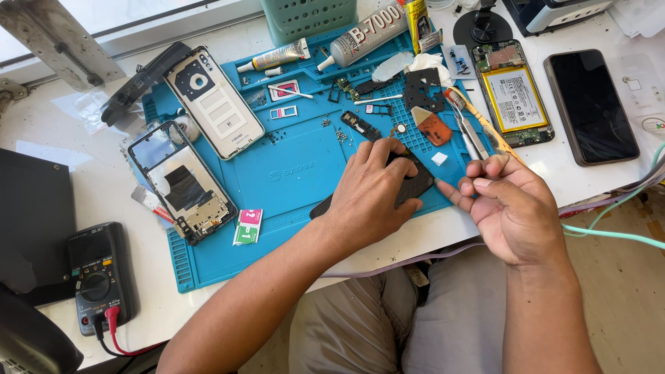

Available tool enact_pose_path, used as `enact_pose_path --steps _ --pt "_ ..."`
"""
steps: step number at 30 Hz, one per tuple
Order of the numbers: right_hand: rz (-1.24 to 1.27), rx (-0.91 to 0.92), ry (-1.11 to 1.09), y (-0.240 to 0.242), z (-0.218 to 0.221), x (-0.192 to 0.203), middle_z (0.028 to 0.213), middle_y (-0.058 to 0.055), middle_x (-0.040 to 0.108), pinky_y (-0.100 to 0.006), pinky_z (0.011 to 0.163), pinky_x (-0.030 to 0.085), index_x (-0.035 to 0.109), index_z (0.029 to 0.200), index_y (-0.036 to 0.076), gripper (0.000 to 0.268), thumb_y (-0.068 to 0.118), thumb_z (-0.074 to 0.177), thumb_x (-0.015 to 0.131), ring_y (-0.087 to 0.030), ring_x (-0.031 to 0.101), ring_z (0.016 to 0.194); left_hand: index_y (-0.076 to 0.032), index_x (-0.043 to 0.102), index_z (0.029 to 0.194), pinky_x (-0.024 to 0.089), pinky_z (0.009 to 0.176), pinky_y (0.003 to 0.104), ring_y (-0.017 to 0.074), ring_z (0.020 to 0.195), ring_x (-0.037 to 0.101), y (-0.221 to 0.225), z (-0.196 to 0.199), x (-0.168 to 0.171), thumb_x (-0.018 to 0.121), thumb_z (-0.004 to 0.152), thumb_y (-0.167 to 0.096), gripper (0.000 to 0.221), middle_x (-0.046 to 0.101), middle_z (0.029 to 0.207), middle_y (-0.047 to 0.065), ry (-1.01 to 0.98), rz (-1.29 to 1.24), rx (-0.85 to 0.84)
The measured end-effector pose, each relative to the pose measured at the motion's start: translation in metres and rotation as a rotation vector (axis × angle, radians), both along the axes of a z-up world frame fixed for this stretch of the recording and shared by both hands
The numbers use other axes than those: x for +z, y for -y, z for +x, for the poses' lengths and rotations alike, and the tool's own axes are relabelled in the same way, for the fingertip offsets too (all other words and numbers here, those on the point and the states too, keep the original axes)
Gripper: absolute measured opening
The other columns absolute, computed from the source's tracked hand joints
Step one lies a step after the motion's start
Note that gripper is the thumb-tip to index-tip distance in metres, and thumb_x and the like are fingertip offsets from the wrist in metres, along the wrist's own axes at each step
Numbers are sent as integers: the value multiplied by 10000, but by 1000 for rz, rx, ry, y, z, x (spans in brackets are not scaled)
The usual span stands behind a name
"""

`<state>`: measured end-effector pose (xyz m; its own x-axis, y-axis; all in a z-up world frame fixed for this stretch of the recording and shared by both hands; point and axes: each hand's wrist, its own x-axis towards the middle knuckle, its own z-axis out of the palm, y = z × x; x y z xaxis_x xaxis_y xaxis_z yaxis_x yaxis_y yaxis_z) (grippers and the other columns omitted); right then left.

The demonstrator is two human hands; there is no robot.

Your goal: Disassembling a smartphone to remove the battery and internal circuit boards on a repair bench

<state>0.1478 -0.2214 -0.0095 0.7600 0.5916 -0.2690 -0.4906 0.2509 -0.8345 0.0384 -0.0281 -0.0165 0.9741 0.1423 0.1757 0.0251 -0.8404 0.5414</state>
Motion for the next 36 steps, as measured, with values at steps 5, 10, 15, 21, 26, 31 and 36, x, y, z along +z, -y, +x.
enact_pose_path --steps 5,10,15,21,26,31,36 --pt "20 -30 -16 0 -2 -6 992 -77 580 -605 1127 514 506 892 135 188 -49 869 540 -135 567 765 -118 687 1149 468 846 492 348 1082 477 -1 0 -1 860 788 -395 487 517 1307 127 5 -1 -2" --pt "17 -39 7 -2 -6 -5 979 -63 573 -599 1137 507 508 890 144 186 -33 864 557 -113 569 752 -128 694 1149 474 855 509 358 1090 481 0 0 -1 858 786 -403 484 518 1310 126 8 4 -2" --pt "18 -55 25 -4 -8 2 957 -52 546 -627 1105 529 496 882 147 195 -43 870 537 -133 572 779 -164 680 1183 450 924 535 380 1205 459 0 -1 1 839 806 -409 477 497 1366 141 -30 -4 2" --pt "40 -66 21 0 -7 -1 976 -64 585 -636 1102 527 518 894 146 186 -39 875 533 -168 583 813 -188 672 1207 353 1037 587 425 1332 376 6 -2 4 830 784 -440 516 439 1437 171 -13 79 10" --pt "77 -94 -2 0 -9 -3 984 -78 598 -647 1109 519 530 898 137 190 -52 882 521 -181 587 826 -173 664 1202 306 1054 631 451 1363 329 11 -2 8 822 772 -422 522 374 1484 183 -40 59 8" --pt "100 -116 -18 1 -12 -1 1019 -89 601 -643 1107 518 520 902 152 214 -61 886 497 -178 604 846 -151 660 1203 284 1059 668 469 1381 306 14 -2 7 825 758 -435 552 347 1508 198 -42 51 -2" --pt "123 -152 -62 1 -14 -2 995 -78 613 -638 1096 520 552 876 159 197 -37 883 532 -172 628 830 -130 680 1164 288 1049 640 445 1352 328 17 -3 10 846 699 -452 589 372 1472 187 -30 36 7"
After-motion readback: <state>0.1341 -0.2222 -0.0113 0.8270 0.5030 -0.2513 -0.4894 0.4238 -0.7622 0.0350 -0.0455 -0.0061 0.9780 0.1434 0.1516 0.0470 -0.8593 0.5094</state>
